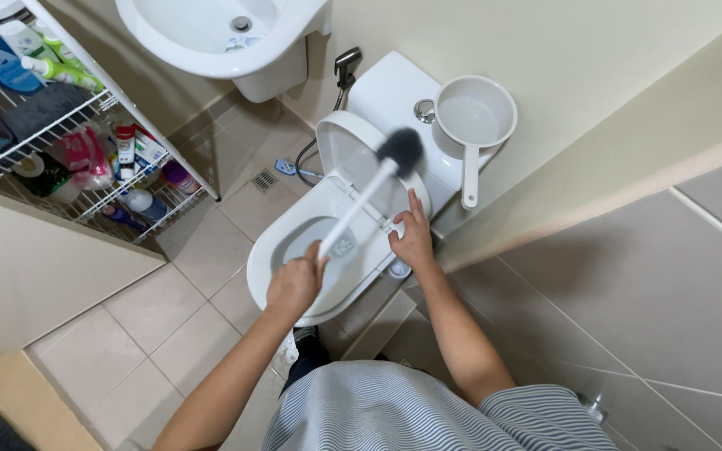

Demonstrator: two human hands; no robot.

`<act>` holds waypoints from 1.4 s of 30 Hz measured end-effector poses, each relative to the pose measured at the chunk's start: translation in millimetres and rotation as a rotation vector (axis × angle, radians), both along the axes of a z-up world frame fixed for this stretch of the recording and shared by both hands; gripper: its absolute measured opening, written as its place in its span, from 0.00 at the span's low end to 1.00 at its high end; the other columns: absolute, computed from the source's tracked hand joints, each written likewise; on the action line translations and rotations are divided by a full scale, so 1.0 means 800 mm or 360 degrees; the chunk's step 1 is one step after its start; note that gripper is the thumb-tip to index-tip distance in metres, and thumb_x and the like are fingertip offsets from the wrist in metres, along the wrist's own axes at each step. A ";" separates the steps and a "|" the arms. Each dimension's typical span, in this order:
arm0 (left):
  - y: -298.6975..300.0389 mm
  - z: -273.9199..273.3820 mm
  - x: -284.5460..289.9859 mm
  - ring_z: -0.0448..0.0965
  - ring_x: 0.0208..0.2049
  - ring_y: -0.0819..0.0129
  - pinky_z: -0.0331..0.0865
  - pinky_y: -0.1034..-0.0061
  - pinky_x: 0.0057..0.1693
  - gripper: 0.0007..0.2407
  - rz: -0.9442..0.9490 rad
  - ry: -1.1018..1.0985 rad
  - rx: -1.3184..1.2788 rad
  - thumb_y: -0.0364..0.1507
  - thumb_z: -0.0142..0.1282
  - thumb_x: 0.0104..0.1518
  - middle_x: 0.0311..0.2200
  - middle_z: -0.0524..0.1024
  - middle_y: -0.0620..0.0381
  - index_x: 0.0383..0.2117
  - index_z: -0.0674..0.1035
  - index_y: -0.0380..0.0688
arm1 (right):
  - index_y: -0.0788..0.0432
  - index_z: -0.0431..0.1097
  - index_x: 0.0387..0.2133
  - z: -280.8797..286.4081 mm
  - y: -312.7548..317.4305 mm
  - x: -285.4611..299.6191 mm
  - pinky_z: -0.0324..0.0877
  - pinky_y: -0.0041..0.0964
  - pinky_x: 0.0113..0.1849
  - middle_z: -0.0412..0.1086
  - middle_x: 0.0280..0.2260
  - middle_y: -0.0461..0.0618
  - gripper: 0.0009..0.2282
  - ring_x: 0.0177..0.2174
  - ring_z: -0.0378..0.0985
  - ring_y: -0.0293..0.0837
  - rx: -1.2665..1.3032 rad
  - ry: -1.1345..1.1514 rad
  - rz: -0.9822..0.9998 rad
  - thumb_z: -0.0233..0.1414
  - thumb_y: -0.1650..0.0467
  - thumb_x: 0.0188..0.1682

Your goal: Scrubbing the toilet bowl and rim using a toilet brush and rinsing with water.

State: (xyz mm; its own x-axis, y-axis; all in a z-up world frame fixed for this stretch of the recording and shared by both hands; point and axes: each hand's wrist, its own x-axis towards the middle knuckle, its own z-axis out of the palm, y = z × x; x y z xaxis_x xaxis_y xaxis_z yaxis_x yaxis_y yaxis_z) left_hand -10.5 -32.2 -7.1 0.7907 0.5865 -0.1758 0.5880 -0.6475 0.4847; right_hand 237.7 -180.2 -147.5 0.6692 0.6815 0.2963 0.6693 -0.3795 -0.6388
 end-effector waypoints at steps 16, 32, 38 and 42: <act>-0.066 -0.005 0.003 0.81 0.29 0.36 0.73 0.47 0.39 0.17 -0.0082 0.0012 -0.0083 0.39 0.49 0.64 0.24 0.80 0.37 0.56 0.72 0.50 | 0.53 0.73 0.50 -0.102 -0.030 -0.068 0.71 0.43 0.44 0.77 0.45 0.59 0.11 0.40 0.75 0.54 -0.0158 0.1167 -0.0050 0.53 0.68 0.55; -0.118 -0.101 0.049 0.81 0.38 0.38 0.73 0.52 0.44 0.22 0.0068 -0.0693 -0.0323 0.29 0.54 0.62 0.37 0.79 0.32 0.63 0.68 0.46 | 0.60 0.69 0.49 -0.022 -0.014 -0.109 0.68 0.29 0.37 0.71 0.39 0.44 0.09 0.37 0.70 0.35 0.0632 0.1741 0.0292 0.45 0.69 0.62; -0.133 -0.155 0.069 0.76 0.30 0.60 0.75 0.68 0.42 0.22 -0.0051 -0.0738 -0.0657 0.31 0.59 0.60 0.41 0.73 0.43 0.62 0.72 0.46 | 0.58 0.62 0.46 -0.035 -0.041 -0.074 0.68 0.38 0.28 0.68 0.31 0.49 0.07 0.27 0.73 0.42 0.0758 0.1814 -0.0308 0.44 0.69 0.59; -0.130 -0.160 0.081 0.76 0.27 0.62 0.74 0.68 0.41 0.26 0.0137 -0.0563 -0.0725 0.34 0.59 0.59 0.43 0.71 0.45 0.64 0.68 0.45 | 0.61 0.63 0.49 -0.074 -0.085 -0.067 0.71 0.46 0.33 0.71 0.33 0.60 0.09 0.29 0.76 0.55 0.0438 0.0520 -0.0356 0.46 0.69 0.60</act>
State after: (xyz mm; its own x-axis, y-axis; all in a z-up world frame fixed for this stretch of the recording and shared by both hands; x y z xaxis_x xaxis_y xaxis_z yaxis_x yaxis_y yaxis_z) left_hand 54.4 -136.3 -134.9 0.8000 0.5784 -0.1592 0.3810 -0.2848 0.8796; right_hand 183.8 -247.9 -206.7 0.8784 0.4362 0.1954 0.3382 -0.2782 -0.8990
